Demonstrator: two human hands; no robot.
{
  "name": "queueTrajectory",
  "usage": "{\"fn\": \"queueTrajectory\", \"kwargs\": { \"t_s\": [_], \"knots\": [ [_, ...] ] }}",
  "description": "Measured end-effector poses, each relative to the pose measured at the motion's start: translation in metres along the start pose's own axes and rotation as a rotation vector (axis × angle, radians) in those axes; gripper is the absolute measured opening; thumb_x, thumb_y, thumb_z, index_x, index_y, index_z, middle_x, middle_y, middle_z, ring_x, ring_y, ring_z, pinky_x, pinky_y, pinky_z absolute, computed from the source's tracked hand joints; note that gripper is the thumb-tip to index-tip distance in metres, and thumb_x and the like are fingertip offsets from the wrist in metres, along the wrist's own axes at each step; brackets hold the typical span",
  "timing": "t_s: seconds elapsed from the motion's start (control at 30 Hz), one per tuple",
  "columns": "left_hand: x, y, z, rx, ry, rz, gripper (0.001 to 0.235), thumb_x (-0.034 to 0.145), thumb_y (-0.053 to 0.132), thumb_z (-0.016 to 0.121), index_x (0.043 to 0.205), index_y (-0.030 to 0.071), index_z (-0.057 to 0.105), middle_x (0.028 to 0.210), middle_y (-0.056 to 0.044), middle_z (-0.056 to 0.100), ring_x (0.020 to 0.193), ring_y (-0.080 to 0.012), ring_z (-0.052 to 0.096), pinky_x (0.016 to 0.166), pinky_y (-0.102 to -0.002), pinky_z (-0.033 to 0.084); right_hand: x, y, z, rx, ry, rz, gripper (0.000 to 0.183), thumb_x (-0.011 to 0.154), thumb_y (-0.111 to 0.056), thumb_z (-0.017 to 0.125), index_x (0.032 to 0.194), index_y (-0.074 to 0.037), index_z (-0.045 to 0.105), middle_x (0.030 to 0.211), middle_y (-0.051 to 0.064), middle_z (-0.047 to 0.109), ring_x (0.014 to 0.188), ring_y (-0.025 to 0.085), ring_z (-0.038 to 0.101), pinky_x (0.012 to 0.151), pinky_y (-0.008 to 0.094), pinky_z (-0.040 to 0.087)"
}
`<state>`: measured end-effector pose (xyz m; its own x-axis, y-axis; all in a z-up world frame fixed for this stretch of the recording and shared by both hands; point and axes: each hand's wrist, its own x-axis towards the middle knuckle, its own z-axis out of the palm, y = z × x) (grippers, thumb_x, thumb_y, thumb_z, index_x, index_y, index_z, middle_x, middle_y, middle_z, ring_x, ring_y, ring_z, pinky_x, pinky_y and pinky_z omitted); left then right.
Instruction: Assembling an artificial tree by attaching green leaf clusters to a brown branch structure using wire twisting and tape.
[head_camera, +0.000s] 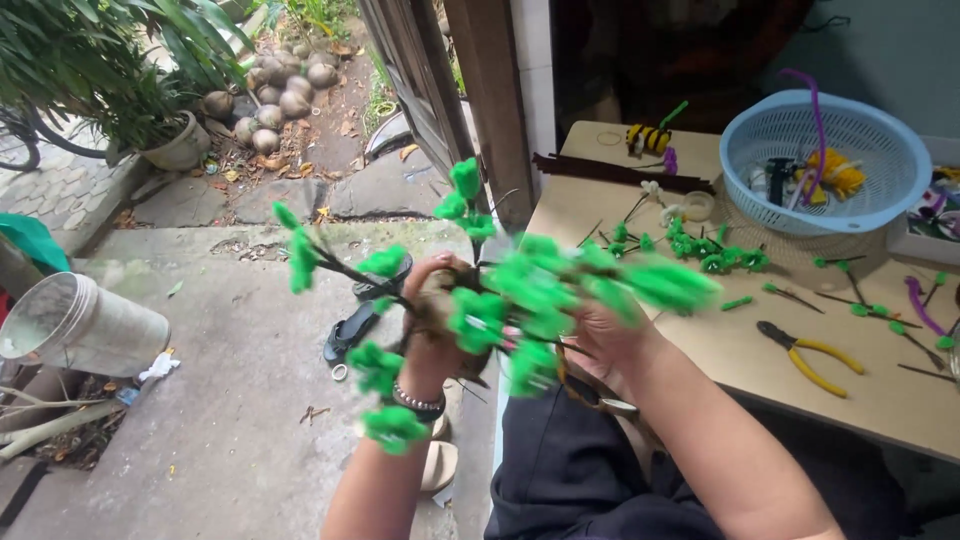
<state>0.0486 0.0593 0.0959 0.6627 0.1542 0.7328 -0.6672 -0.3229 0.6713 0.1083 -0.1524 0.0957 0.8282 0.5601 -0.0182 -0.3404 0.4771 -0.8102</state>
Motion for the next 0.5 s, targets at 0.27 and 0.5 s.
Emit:
{"fn": "queueTrajectory", "kwargs": {
  "t_s": [0.27,0.5],
  "knots": [
    [0.044,0.032,0.000,-0.311,-0.453,0.032,0.072,0.076,0.012,0.084,0.139,0.001,0.051,0.130,-0.026,0.056,0.102,-0.0317,0.062,0.093,-0.044,0.054,-0.002,-0.013,-0.002,-0.086,-0.048,-0.045,0.019,0.090,-0.012,0.077,0.091,-0.001,0.060,0.058,0.020,0.066,0.045,0.015,0.058,0.039,0.020,0.040],
    [0.034,0.019,0.018,-0.275,-0.204,-0.098,0.052,0.098,0.029,0.067,0.142,0.006,0.050,0.143,-0.018,0.056,0.118,-0.0244,0.055,0.102,-0.040,0.047,-0.011,-0.016,0.005,-0.176,0.000,-0.118,0.019,0.081,-0.005,0.082,0.087,0.003,0.066,0.065,0.022,0.068,0.060,0.025,0.071,0.052,0.030,0.055]
  ]
}}
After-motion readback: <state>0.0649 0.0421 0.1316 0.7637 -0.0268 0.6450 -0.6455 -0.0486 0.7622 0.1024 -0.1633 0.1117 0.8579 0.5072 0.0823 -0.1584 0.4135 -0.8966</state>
